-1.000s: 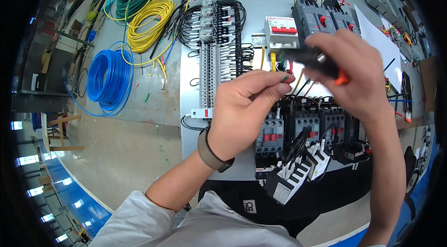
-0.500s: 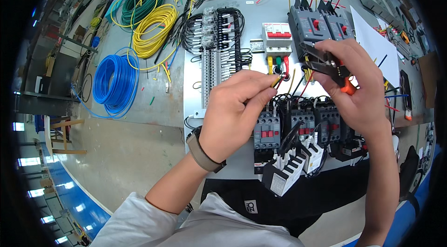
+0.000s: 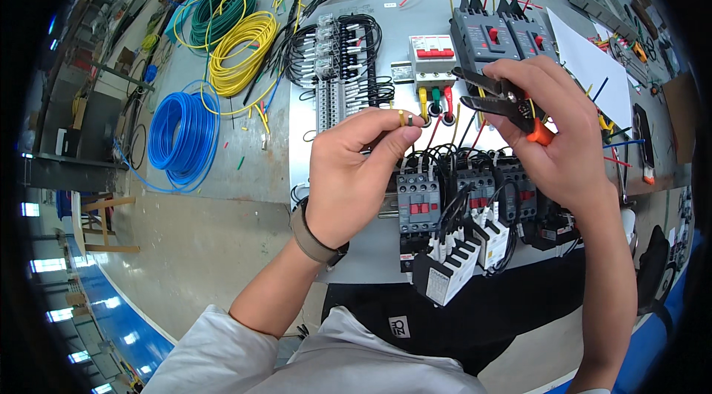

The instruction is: The person works on an electrical control panel, stripping wire ends with pliers and inserting them into terminal blocks. The person handles multiple colored wires and uses pliers to prepare and connect them to the panel components.

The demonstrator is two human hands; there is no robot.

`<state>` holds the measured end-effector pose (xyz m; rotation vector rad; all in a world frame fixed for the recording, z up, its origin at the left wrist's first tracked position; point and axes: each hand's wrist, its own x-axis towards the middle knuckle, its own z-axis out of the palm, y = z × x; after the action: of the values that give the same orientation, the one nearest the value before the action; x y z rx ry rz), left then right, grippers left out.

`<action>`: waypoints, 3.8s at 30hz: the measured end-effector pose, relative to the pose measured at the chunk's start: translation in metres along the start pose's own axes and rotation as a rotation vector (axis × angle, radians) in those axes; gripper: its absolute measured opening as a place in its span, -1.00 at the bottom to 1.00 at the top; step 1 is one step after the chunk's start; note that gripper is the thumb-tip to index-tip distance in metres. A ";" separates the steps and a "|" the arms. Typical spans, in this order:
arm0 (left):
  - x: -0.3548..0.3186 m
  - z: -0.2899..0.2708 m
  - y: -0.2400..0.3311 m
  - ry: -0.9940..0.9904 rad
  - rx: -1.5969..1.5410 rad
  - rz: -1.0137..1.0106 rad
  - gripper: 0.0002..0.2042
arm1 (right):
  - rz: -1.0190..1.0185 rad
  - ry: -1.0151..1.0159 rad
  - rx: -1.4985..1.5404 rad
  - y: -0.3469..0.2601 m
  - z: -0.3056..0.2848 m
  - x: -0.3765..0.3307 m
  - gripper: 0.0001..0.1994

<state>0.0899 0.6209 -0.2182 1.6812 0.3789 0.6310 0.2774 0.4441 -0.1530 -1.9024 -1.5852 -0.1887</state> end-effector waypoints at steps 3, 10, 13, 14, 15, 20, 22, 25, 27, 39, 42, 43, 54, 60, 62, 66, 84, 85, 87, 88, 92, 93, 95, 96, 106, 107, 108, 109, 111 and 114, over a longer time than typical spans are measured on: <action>0.002 -0.001 0.002 -0.012 0.014 0.038 -0.85 | 0.018 -0.026 -0.005 -0.002 -0.002 0.002 -0.55; 0.008 -0.006 0.000 -0.070 0.168 0.221 -0.84 | 0.002 -0.056 -0.004 -0.002 -0.003 0.007 -0.47; 0.005 -0.007 0.001 -0.068 0.123 0.176 -0.83 | -0.038 -0.086 -0.006 -0.006 0.000 0.012 -0.41; 0.004 -0.006 0.004 -0.070 0.081 0.126 -0.83 | -0.060 -0.098 -0.025 -0.006 0.001 0.014 -0.40; 0.003 -0.005 0.007 -0.071 0.039 0.077 -0.82 | -0.081 -0.110 -0.043 -0.005 0.003 0.015 -0.38; 0.006 -0.008 0.008 -0.107 0.056 0.109 -0.79 | -0.118 -0.192 -0.130 -0.005 0.007 0.021 -0.35; 0.007 -0.008 0.007 -0.119 0.035 0.113 -0.78 | -0.116 -0.195 -0.162 -0.006 0.009 0.022 -0.34; 0.005 -0.004 0.006 -0.115 -0.013 0.074 -0.77 | -0.138 -0.195 -0.181 -0.006 0.010 0.026 -0.32; 0.005 -0.004 0.004 -0.119 -0.014 0.058 -0.75 | -0.148 -0.198 -0.196 -0.006 0.011 0.028 -0.31; 0.003 -0.003 0.004 -0.097 -0.126 -0.025 -0.71 | -0.193 -0.213 -0.211 -0.013 0.025 0.037 -0.27; 0.005 -0.002 0.005 -0.091 -0.173 -0.069 -0.73 | -0.194 -0.219 -0.218 -0.012 0.026 0.038 -0.27; 0.006 -0.003 0.006 -0.091 -0.167 -0.084 -0.74 | -0.194 -0.222 -0.220 -0.012 0.026 0.038 -0.28; 0.008 -0.006 0.006 -0.107 -0.264 -0.254 -0.81 | 0.029 0.055 -0.007 0.005 0.024 0.030 -0.53; 0.009 -0.023 0.007 -0.182 0.002 -0.124 -0.85 | 0.085 -0.047 -0.035 0.007 0.002 0.032 -0.60; 0.011 -0.027 0.006 -0.229 0.035 -0.146 -0.85 | 0.054 -0.099 -0.075 0.005 0.001 0.029 -0.57; 0.018 -0.030 -0.004 -0.310 -0.116 -0.144 -0.88 | 0.057 -0.158 -0.135 0.010 0.004 0.028 -0.51; 0.028 -0.039 -0.021 -0.240 -0.508 -0.279 -0.86 | -0.097 -0.584 0.045 0.027 0.018 0.102 -0.51; 0.029 -0.040 -0.021 -0.239 -0.490 -0.307 -0.85 | -0.175 -0.587 -0.009 0.025 0.019 0.104 -0.49; 0.030 -0.042 -0.019 -0.236 -0.454 -0.365 -0.82 | -0.256 -0.580 -0.087 0.023 0.024 0.105 -0.43; 0.031 -0.041 -0.018 -0.256 -0.472 -0.360 -0.81 | -0.267 -0.574 -0.122 0.020 0.023 0.104 -0.42; 0.031 -0.044 -0.020 -0.248 -0.507 -0.360 -0.79 | -0.282 -0.556 -0.199 0.013 0.028 0.103 -0.41; 0.030 -0.046 -0.021 -0.236 -0.516 -0.369 -0.79 | -0.287 -0.551 -0.204 0.012 0.032 0.104 -0.42; 0.029 -0.047 -0.021 -0.227 -0.536 -0.386 -0.77 | -0.284 -0.549 -0.223 0.008 0.033 0.104 -0.41; 0.029 -0.047 -0.021 -0.220 -0.539 -0.400 -0.77 | -0.285 -0.546 -0.236 0.005 0.034 0.104 -0.41; 0.031 -0.046 -0.019 -0.237 -0.533 -0.405 -0.77 | -0.265 -0.553 -0.288 -0.003 0.032 0.099 -0.45; 0.031 -0.046 -0.019 -0.236 -0.528 -0.401 -0.77 | -0.255 -0.556 -0.272 -0.003 0.033 0.099 -0.45; 0.031 -0.047 -0.019 -0.235 -0.523 -0.397 -0.77 | -0.244 -0.559 -0.256 -0.003 0.033 0.099 -0.46; 0.031 -0.046 -0.019 -0.239 -0.520 -0.391 -0.77 | -0.230 -0.562 -0.246 -0.003 0.032 0.098 -0.46; 0.032 -0.046 -0.018 -0.245 -0.531 -0.386 -0.77 | -0.219 -0.568 -0.240 -0.004 0.031 0.097 -0.47; 0.033 -0.044 -0.017 -0.255 -0.550 -0.384 -0.77 | -0.207 -0.577 -0.245 -0.004 0.028 0.095 -0.48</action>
<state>0.0917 0.6783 -0.2232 1.1026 0.2983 0.2004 0.2901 0.5385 -0.1259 -2.0948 -2.2299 0.0971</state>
